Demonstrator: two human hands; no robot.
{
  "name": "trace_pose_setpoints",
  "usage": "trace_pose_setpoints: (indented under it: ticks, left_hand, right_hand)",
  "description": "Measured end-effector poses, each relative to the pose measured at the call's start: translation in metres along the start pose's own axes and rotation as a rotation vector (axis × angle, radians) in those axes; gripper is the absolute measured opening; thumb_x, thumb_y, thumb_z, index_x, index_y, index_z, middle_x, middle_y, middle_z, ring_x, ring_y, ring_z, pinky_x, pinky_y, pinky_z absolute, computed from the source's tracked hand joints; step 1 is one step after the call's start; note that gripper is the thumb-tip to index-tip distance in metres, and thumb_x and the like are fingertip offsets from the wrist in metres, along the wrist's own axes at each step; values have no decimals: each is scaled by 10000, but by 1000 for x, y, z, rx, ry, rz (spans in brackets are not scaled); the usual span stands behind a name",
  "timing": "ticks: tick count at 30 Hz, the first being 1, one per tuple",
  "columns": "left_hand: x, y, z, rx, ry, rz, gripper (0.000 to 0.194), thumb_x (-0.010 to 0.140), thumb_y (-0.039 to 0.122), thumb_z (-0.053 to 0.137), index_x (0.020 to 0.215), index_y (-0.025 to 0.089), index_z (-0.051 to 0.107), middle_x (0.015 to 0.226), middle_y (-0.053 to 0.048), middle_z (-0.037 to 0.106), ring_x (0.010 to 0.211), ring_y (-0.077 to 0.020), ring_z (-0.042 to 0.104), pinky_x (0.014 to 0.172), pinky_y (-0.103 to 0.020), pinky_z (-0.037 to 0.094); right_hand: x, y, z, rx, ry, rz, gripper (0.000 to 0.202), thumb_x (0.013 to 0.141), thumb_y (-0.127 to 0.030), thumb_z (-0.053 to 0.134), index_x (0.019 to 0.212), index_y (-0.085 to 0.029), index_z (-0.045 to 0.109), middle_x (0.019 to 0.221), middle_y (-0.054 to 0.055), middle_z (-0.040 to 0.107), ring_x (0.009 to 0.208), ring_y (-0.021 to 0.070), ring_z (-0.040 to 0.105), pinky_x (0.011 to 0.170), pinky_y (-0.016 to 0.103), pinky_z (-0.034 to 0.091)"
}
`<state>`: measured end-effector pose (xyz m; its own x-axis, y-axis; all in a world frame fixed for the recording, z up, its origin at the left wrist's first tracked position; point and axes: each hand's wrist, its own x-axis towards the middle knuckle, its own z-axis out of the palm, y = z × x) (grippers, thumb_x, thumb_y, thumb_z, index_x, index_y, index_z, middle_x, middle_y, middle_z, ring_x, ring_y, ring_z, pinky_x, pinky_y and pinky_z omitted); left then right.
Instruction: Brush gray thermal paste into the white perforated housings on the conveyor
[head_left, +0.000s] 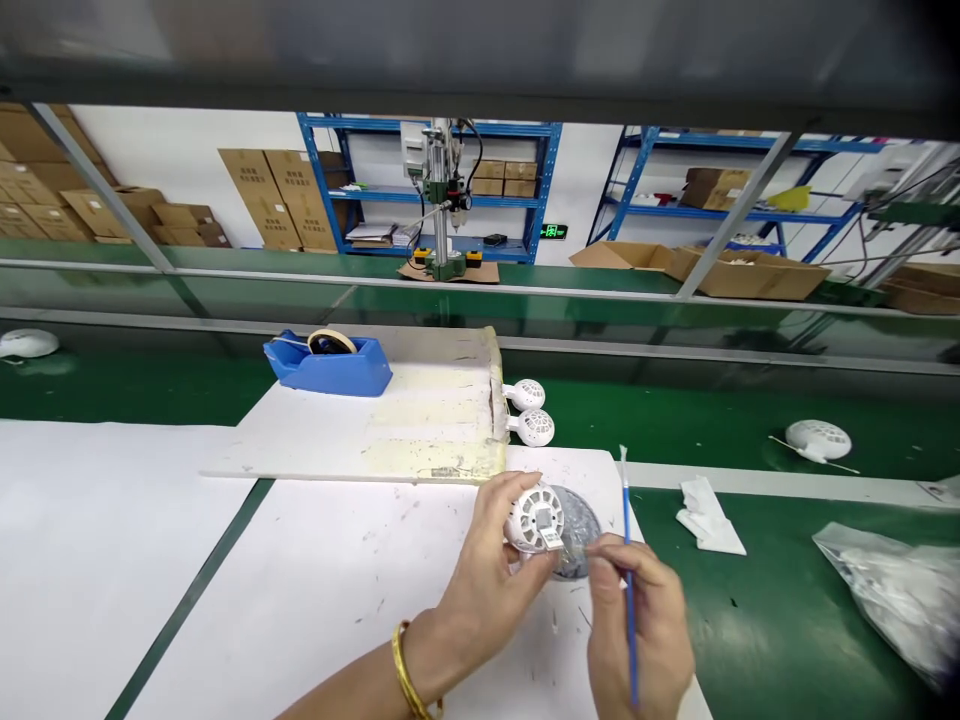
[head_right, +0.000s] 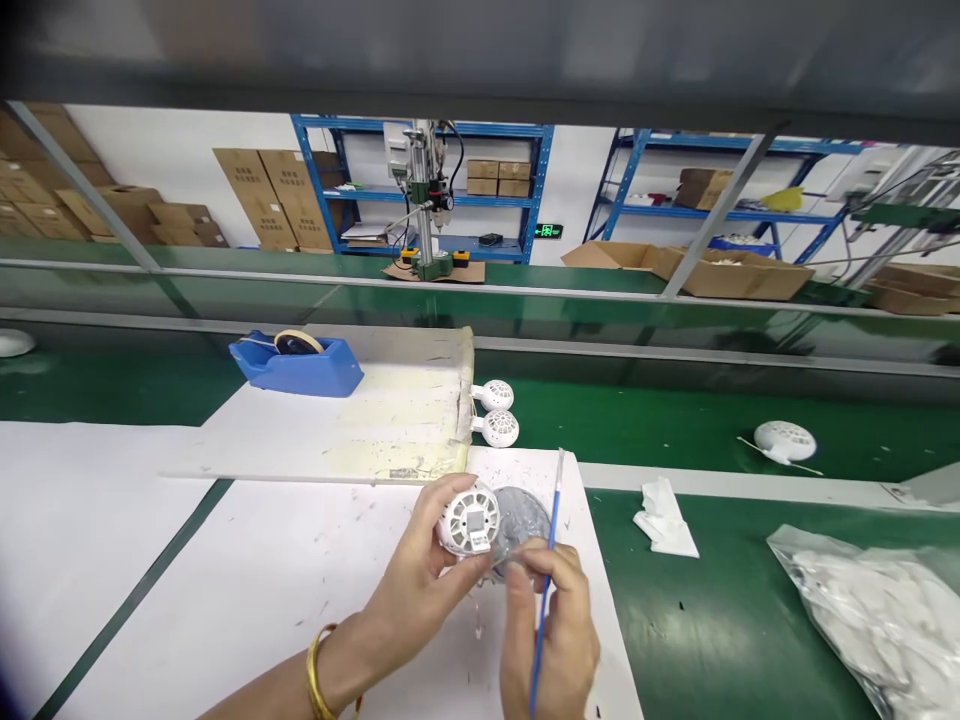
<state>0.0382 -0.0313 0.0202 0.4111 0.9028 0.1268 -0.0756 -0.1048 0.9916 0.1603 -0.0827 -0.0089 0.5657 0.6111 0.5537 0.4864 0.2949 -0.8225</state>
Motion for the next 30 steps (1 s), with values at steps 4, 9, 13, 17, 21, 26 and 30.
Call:
trace_pose_setpoints:
  ticks: [4, 9, 13, 17, 21, 26, 30]
  left_hand:
    - [0, -6, 6, 116, 57, 88, 509, 835, 149, 557, 1304, 291, 419, 1380, -85, 282, 1258, -270, 362, 886, -337, 519]
    - [2, -14, 10, 161, 104, 96, 482, 848, 137, 530, 1289, 299, 424, 1388, -79, 250, 1262, -271, 355, 859, -328, 529]
    - [4, -12, 10, 127, 81, 69, 498, 831, 129, 555, 1280, 304, 428, 1361, -74, 275, 1236, -260, 382, 843, -313, 536]
    - [6, -10, 9, 129, 85, 82, 518, 827, 132, 570, 1290, 310, 418, 1345, -71, 291, 1240, -251, 378, 865, -303, 525]
    - [11, -11, 9, 306, 155, 191, 519, 851, 125, 530, 1306, 337, 398, 1359, -66, 267, 1235, -241, 383, 883, -316, 505]
    - [17, -14, 11, 446, 214, 313, 500, 872, 124, 489, 1322, 320, 393, 1346, -84, 278, 1251, -258, 370, 988, -392, 433]
    - [21, -10, 12, 437, 206, 261, 529, 856, 115, 515, 1329, 315, 390, 1332, -84, 289, 1227, -248, 397, 989, -374, 428]
  right_hand:
    - [0, 1, 10, -76, -59, -13, 175, 779, -322, 666, 877, -206, 578, 844, 44, 637, 746, 171, 612, 606, 273, 473]
    - [1, -9, 14, -41, -27, 157, 225, 774, -391, 655, 873, -194, 608, 854, 51, 653, 704, 162, 614, 627, 269, 492]
    - [2, -19, 12, -71, -32, 297, 301, 754, -450, 655, 900, -188, 639, 876, 62, 669, 725, 178, 623, 620, 268, 492]
    - [10, -28, 8, -45, -78, 343, 326, 744, -474, 651, 913, -195, 646, 865, 58, 673, 757, 189, 629, 623, 268, 502]
    - [20, -35, 10, 36, -114, 417, 346, 735, -476, 661, 922, -186, 634, 834, 62, 668, 770, 197, 626, 631, 276, 508]
    - [28, -33, 16, 195, -65, 553, 366, 722, -468, 681, 919, -164, 626, 883, 83, 673, 786, 197, 630, 651, 284, 524]
    - [36, -20, 14, 187, -114, 556, 407, 681, -471, 717, 925, -151, 655, 809, 75, 668, 655, 173, 608, 549, 265, 506]
